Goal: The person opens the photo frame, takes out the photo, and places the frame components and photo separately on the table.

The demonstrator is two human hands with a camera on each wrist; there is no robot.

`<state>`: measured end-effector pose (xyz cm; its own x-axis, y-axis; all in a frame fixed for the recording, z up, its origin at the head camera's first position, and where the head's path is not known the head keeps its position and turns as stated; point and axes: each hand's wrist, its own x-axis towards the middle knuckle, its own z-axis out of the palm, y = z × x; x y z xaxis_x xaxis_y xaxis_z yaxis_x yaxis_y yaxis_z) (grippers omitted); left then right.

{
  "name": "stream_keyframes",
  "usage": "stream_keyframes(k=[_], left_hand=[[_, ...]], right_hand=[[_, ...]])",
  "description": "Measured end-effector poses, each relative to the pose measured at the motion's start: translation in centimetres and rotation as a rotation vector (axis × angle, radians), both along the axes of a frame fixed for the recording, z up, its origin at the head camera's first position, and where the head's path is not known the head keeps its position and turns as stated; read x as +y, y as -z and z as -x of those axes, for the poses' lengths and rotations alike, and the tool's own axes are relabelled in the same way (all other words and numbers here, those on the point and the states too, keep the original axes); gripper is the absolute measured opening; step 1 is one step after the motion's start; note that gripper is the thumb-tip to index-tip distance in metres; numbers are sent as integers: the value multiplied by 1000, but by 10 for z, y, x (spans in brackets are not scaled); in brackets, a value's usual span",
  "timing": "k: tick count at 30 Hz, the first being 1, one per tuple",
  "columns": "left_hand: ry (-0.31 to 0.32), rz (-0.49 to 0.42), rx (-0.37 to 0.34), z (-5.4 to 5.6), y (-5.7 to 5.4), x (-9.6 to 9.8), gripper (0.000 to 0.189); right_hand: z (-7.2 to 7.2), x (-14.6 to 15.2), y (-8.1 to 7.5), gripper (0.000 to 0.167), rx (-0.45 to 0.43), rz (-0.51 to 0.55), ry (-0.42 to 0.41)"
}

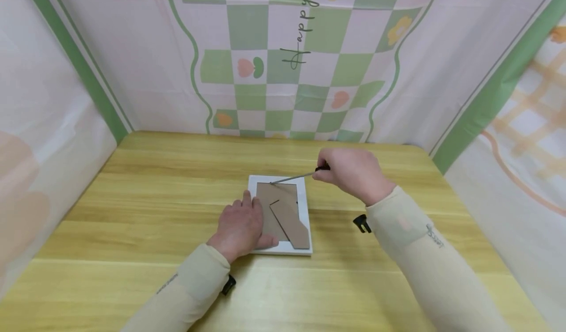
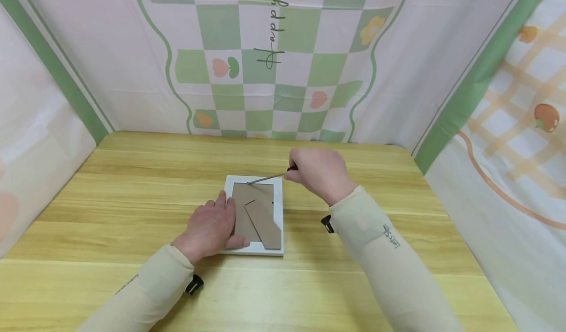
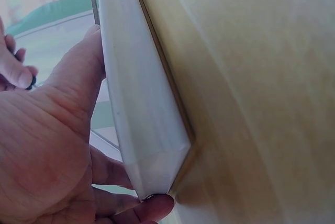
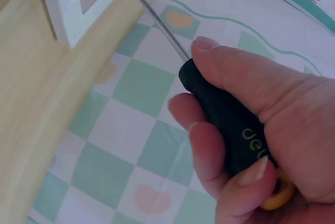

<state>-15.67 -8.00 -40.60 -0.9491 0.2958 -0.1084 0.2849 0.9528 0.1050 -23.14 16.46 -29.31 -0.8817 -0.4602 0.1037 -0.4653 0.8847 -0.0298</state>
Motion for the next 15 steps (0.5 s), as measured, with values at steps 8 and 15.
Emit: stream_keyframes(k=[8,15], left_hand=[[-6,-4,-3,-1,-1,1,110],[-8,6,2,-1,-2,1,111]], right_hand=[[17,-12,-18,17,41,-35,-34],[32,-26,-35,17,-78,-108,-28]])
